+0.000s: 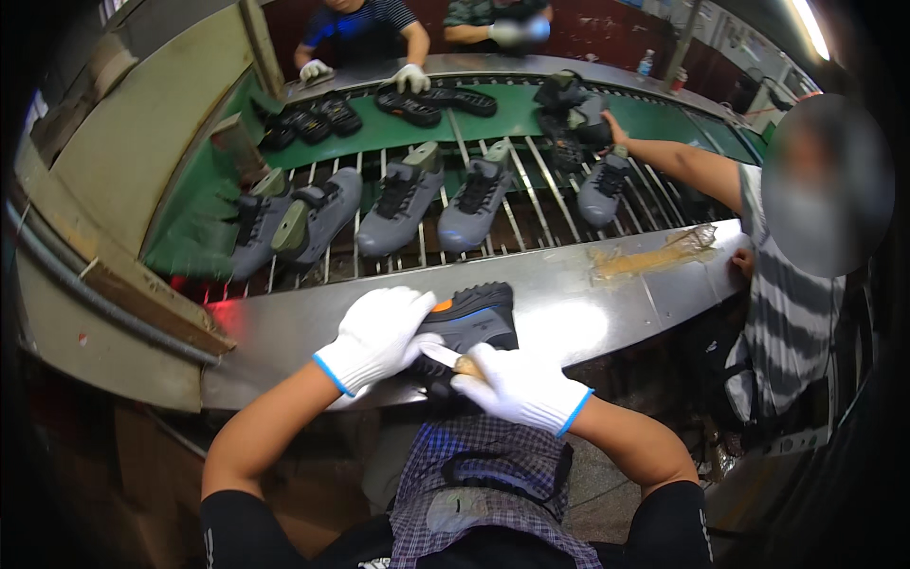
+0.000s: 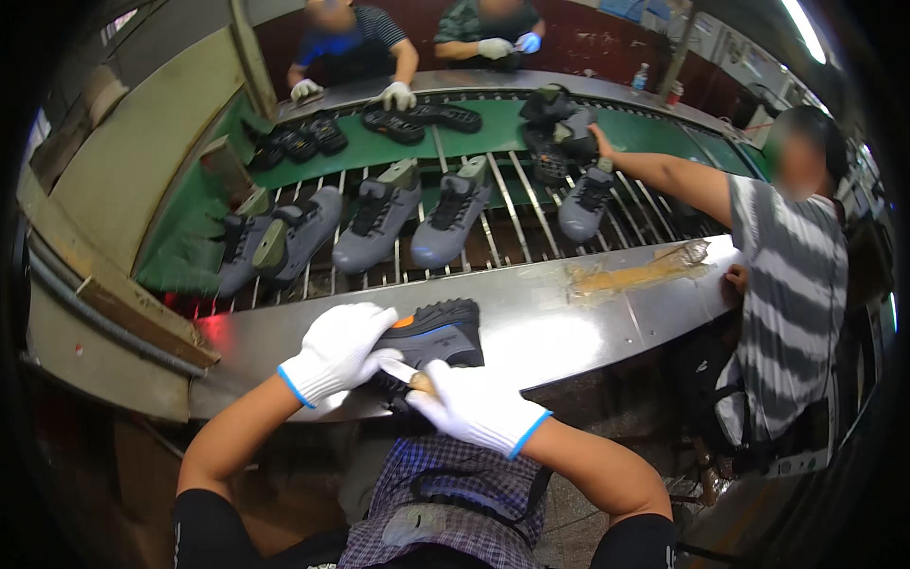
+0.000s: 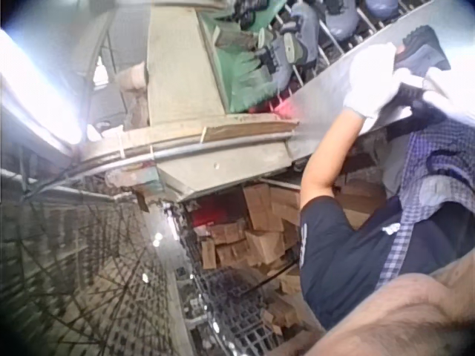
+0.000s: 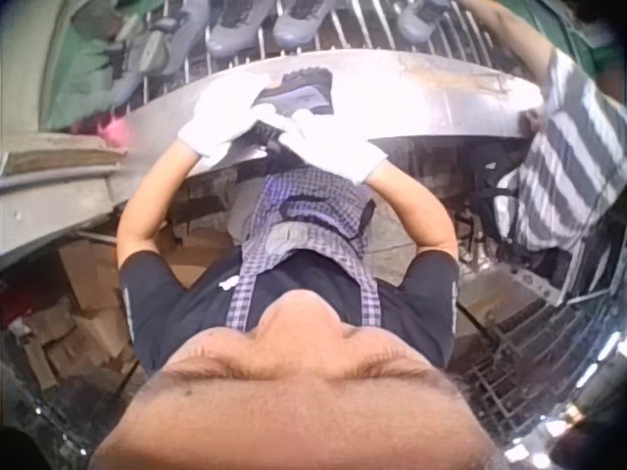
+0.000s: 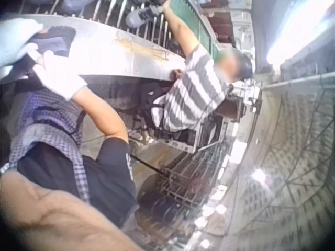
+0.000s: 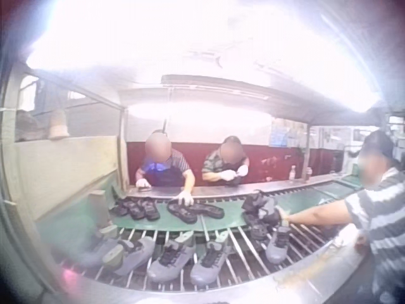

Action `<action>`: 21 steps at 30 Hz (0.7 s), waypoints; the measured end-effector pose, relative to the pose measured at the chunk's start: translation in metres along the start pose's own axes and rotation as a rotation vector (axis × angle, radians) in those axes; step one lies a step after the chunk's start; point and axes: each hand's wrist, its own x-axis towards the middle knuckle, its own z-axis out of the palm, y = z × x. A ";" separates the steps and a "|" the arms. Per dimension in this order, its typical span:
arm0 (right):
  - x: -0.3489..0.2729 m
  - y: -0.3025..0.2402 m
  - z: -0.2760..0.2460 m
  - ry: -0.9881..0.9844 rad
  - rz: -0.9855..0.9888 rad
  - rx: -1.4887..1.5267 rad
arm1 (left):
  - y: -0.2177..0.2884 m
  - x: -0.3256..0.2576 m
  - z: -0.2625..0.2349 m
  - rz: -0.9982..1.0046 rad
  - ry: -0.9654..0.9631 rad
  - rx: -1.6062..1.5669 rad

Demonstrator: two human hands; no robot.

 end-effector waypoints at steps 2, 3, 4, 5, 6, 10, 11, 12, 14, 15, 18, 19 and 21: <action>-0.011 0.026 -0.011 0.054 0.064 -0.043 | 0.007 0.005 -0.007 -0.025 -0.060 0.018; -0.017 0.040 -0.024 0.093 0.067 -0.022 | 0.009 0.010 -0.008 -0.036 -0.091 -0.023; -0.020 0.057 -0.024 0.098 0.119 -0.026 | 0.016 0.017 -0.003 -0.059 -0.071 -0.037; -0.018 0.067 -0.023 0.100 0.167 -0.031 | 0.024 0.027 0.001 -0.087 -0.051 -0.051; -0.017 0.071 -0.023 0.105 0.172 -0.049 | 0.035 0.037 0.003 -0.123 -0.070 -0.044; 0.005 0.046 -0.028 0.057 0.129 -0.141 | 0.050 0.046 0.030 -0.152 -0.034 0.033; 0.011 0.058 -0.013 0.078 0.142 -0.007 | 0.052 0.049 0.027 -0.154 -0.048 0.025; 0.015 0.075 0.011 0.093 0.158 0.128 | 0.055 0.050 0.027 -0.158 -0.067 0.011; 0.012 0.058 0.027 0.120 -0.064 -0.044 | 0.046 0.046 0.043 -0.144 -0.041 0.077; 0.001 0.026 0.018 0.139 -0.272 -0.347 | 0.041 0.045 0.047 -0.136 -0.028 0.110; -0.002 0.011 0.011 0.083 -0.012 -0.053 | 0.038 0.036 0.036 -0.067 -0.055 0.011; 0.002 0.017 0.001 0.054 -0.048 -0.029 | 0.037 0.037 0.027 -0.054 -0.066 -0.009; 0.002 0.048 -0.001 0.030 -0.064 0.070 | 0.035 0.026 0.021 0.055 0.044 -0.068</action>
